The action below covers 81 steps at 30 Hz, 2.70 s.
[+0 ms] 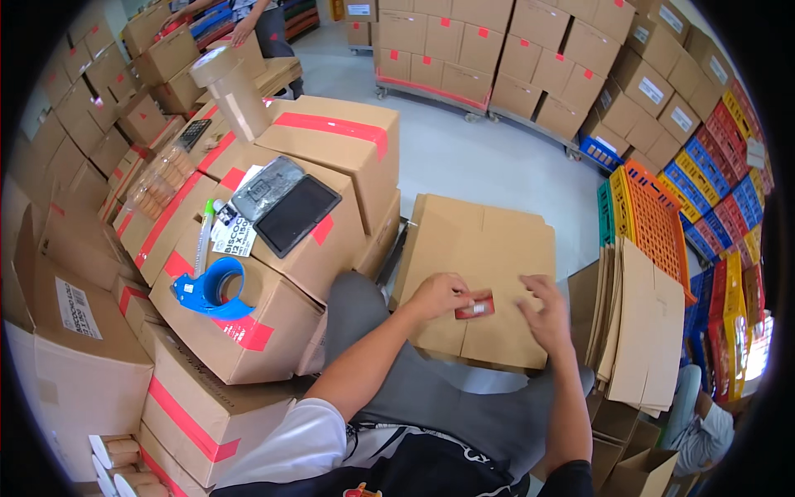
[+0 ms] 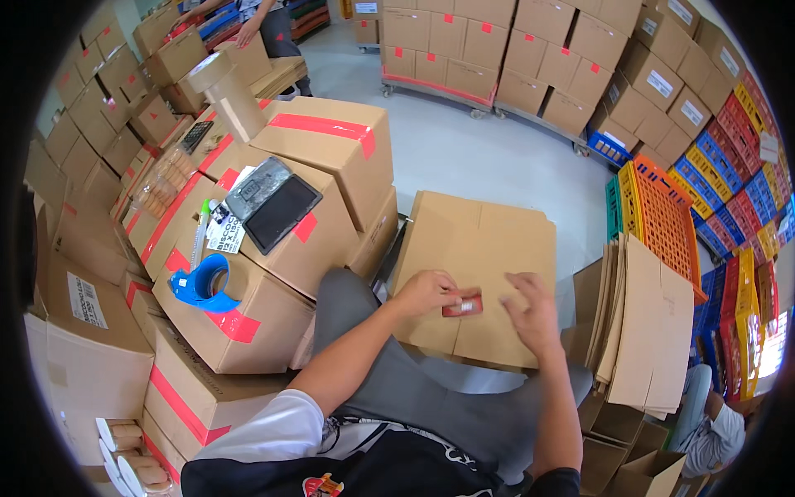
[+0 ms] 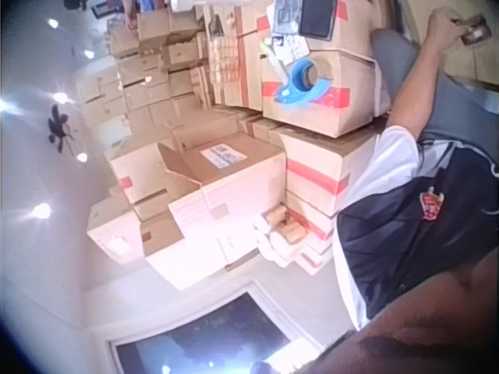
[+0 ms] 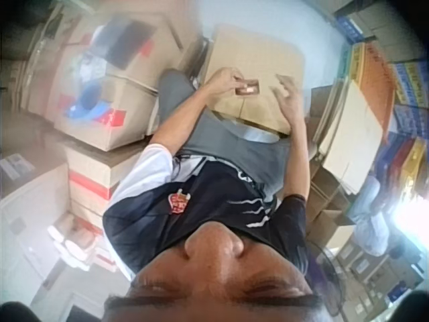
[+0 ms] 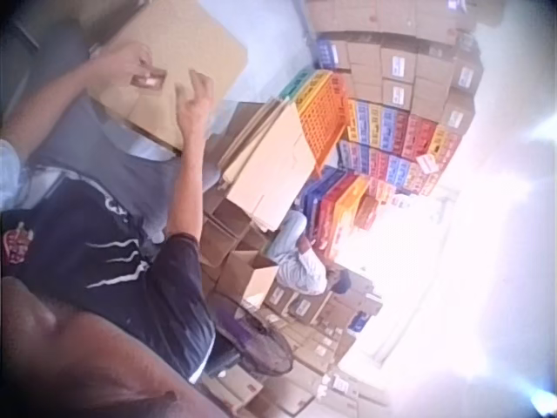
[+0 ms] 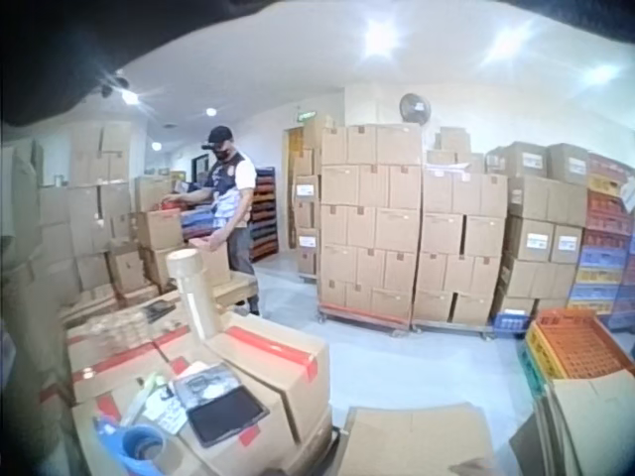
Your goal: The person stamps a series of cardboard box flats with a red stamp and ink pad, then stacks the stamped flats onto a pile.
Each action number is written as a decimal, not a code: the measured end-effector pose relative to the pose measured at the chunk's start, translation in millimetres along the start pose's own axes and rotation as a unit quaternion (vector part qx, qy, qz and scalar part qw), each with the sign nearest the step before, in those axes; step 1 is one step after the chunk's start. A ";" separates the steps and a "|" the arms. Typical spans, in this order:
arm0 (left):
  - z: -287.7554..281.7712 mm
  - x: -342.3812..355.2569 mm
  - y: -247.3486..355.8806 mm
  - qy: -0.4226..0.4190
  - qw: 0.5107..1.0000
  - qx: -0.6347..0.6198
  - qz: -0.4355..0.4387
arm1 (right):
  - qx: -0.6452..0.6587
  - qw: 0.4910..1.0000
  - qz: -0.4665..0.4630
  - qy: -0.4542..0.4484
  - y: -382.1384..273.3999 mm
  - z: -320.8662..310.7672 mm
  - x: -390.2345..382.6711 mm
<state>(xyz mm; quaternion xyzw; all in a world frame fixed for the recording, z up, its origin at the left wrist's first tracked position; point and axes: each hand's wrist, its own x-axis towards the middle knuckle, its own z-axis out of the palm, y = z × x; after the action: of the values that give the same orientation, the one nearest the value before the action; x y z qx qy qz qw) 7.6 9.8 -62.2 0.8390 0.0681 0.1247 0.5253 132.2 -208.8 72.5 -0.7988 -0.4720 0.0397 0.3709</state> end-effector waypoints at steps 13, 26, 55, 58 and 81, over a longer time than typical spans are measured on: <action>-7.8 21.9 16.3 0.429 0.898 0.043 0.090 | -0.143 0.982 -0.025 -0.122 -3.1 68.1 76.6; -27.4 37.4 -4.1 0.248 0.833 -0.414 -0.269 | 0.101 0.927 -0.335 -0.136 -218.8 128.3 221.1; 18.7 56.9 -80.8 0.194 0.822 -0.491 -0.214 | 0.041 0.874 -0.451 -0.179 -241.9 177.3 216.6; 21.1 60.3 -75.9 0.189 0.820 -0.498 -0.208 | 0.035 0.872 -0.450 -0.190 -243.6 173.9 214.6; 18.8 59.2 -80.9 0.182 0.806 -0.536 -0.174 | 0.054 0.883 -0.423 -0.196 -241.8 180.1 212.6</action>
<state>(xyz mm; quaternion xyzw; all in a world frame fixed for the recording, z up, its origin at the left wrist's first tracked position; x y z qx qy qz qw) 71.0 43.5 -134.6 0.3595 0.2294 0.1981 0.8825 -0.3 125.3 155.7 -0.4777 -0.8255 0.0602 0.2944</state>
